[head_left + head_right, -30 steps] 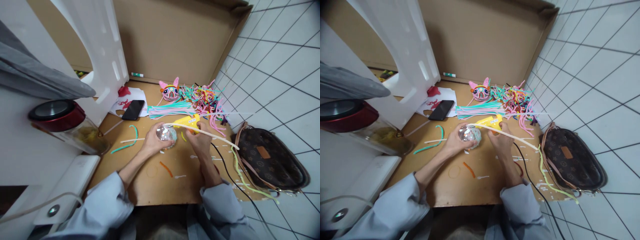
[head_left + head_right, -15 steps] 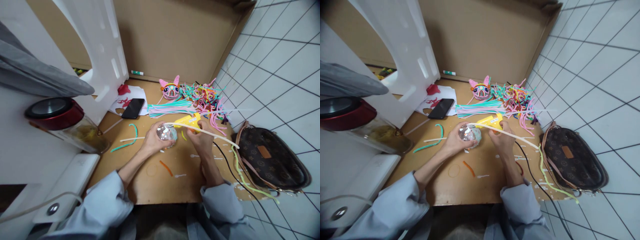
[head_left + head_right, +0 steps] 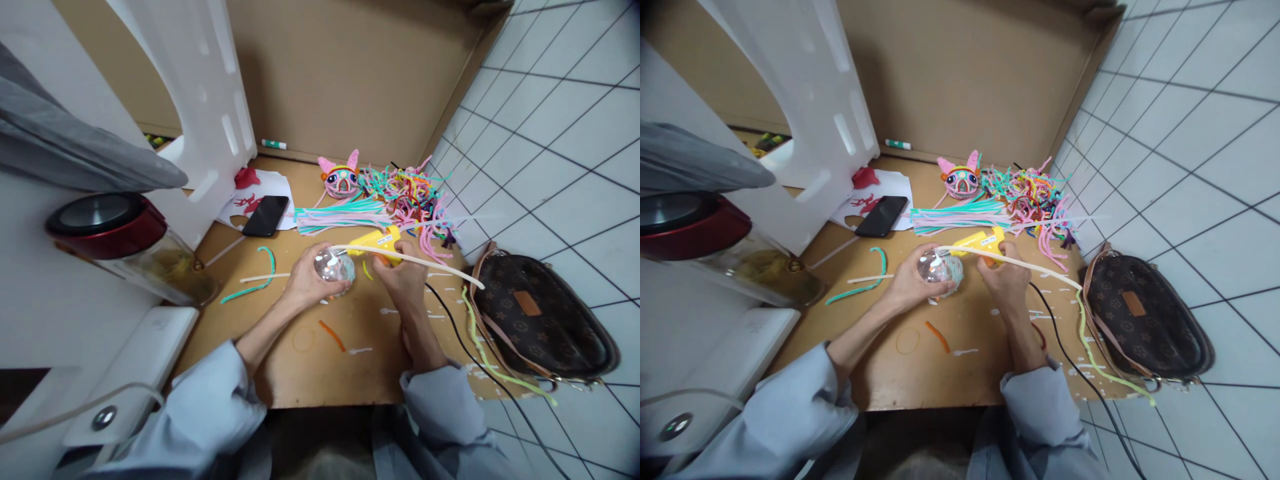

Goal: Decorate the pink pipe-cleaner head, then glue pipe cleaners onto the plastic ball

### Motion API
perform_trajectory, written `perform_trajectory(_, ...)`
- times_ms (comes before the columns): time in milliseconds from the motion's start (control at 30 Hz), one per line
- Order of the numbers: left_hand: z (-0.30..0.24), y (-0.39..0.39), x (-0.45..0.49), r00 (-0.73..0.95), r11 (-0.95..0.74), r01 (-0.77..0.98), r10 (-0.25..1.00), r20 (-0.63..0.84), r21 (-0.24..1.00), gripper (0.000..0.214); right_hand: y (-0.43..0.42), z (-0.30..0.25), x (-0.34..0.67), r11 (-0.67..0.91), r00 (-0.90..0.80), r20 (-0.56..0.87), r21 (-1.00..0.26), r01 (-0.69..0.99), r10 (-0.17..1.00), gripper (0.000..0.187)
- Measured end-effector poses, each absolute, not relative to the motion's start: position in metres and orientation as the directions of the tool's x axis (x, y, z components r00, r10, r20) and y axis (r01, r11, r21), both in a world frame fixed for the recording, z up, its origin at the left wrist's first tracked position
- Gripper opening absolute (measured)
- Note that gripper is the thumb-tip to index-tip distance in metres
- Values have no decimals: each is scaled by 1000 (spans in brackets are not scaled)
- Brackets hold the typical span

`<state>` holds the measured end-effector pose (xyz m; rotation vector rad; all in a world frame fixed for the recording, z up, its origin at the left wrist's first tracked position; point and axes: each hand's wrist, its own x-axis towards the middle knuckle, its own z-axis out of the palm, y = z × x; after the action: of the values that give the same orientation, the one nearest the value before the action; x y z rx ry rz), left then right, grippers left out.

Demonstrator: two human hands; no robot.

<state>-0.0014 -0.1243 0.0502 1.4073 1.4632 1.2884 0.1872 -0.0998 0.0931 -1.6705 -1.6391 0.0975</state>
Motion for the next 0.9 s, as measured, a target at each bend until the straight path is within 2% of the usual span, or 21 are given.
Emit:
perform_trajectory(267, 50, -124, -3, -147, -77, 211, 983, 110, 974, 85, -100, 92, 190, 205, 134, 487, -580, 788, 863, 30)
perform_trajectory(533, 52, -125, -2, -139, -104, 281, 979, 147, 954, 81, -98, 93, 192, 163, 142, 443, -580, 798, 885, 28)
perform_trajectory(900, 51, -126, -1, -132, -85, 263, 984, 123, 961, 85, -98, 92, 193, 185, 133, 482, -555, 811, 866, 26)
